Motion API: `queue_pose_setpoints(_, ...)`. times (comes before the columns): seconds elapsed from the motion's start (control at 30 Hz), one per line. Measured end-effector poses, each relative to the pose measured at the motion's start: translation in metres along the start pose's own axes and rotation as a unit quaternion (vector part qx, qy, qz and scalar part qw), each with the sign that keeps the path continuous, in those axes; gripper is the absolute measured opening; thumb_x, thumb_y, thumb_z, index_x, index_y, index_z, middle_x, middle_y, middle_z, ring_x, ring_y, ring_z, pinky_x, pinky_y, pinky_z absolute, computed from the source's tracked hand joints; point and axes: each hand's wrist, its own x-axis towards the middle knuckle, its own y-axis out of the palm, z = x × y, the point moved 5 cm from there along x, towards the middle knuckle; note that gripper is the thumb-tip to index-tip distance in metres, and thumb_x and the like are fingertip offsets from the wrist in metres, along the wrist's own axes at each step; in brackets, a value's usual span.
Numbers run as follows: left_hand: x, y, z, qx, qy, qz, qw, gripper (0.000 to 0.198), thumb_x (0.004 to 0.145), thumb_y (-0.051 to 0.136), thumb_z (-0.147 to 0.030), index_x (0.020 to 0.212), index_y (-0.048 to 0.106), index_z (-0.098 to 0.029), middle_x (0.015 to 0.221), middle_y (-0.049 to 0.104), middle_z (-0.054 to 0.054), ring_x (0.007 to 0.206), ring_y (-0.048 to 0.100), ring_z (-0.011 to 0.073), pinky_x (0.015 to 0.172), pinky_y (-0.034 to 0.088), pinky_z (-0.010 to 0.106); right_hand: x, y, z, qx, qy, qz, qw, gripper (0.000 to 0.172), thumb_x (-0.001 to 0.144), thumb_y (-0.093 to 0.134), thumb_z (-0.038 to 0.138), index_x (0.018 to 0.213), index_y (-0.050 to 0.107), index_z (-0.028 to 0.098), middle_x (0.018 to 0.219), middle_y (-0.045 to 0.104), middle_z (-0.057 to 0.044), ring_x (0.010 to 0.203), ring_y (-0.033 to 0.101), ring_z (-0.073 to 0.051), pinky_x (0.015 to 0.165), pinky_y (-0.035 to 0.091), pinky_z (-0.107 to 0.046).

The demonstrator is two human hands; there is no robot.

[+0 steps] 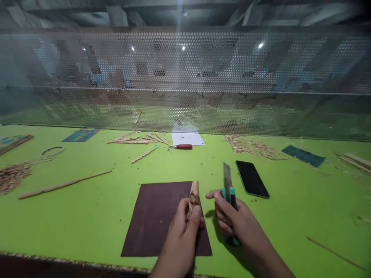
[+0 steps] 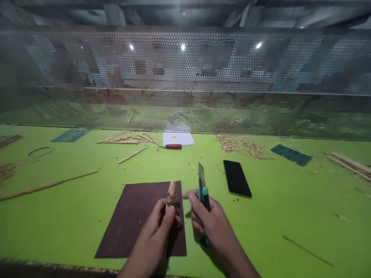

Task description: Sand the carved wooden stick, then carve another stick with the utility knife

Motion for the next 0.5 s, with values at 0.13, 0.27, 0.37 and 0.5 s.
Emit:
queue_pose_setpoints(0.13, 0.001, -0.006, 0.001, -0.153, -0.038, 0.061, 0.986, 0.041, 0.098, 0.064, -0.055, 0.106, 0.063, -0.015, 0.098, 0.068, 0.006, 0.083, 0.068, 0.016, 0.084, 0.056, 0.031, -0.004, 0.009, -0.005, 0.08, 0.064, 0.06, 0.993, 0.063, 0.077, 0.076, 0.075, 0.099, 0.066, 0.017, 0.052, 0.03, 0.014, 0.043, 0.021, -0.005, 0.041, 0.02, -0.019)
queue_pose_setpoints(0.27, -0.008, -0.005, 0.005, -0.285, -0.115, 0.094, 0.947, 0.042, 0.099, 0.063, -0.052, 0.114, 0.065, -0.013, 0.103, 0.073, 0.012, 0.082, 0.074, 0.0195, 0.072, 0.064, 0.032, -0.006, 0.006, -0.011, 0.049, 0.056, 0.047, 0.996, 0.057, 0.084, 0.074, 0.07, 0.102, 0.066, 0.016, 0.053, 0.036, 0.012, 0.044, 0.025, -0.006, 0.042, 0.018, -0.019)
queue_pose_setpoints(0.37, -0.012, -0.005, 0.003, -0.32, -0.139, 0.099, 0.932, 0.04, 0.103, 0.057, -0.049, 0.114, 0.068, -0.012, 0.115, 0.073, 0.016, 0.092, 0.077, 0.0239, 0.072, 0.066, 0.035, -0.007, 0.006, -0.015, 0.049, 0.062, 0.049, 0.996, 0.053, 0.085, 0.076, 0.065, 0.104, 0.067, 0.017, 0.058, 0.045, 0.009, 0.046, 0.03, -0.006, 0.044, 0.02, -0.019)
queue_pose_setpoints(0.5, -0.014, -0.006, 0.0, -0.331, -0.155, 0.102, 0.925, 0.039, 0.104, 0.055, -0.047, 0.112, 0.071, -0.012, 0.12, 0.074, 0.018, 0.109, 0.075, 0.0291, 0.08, 0.067, 0.037, -0.008, 0.009, -0.017, 0.07, 0.077, 0.053, 0.993, 0.054, 0.079, 0.082, 0.064, 0.103, 0.067, 0.018, 0.069, 0.056, 0.004, 0.051, 0.039, -0.007, 0.047, 0.026, -0.019)
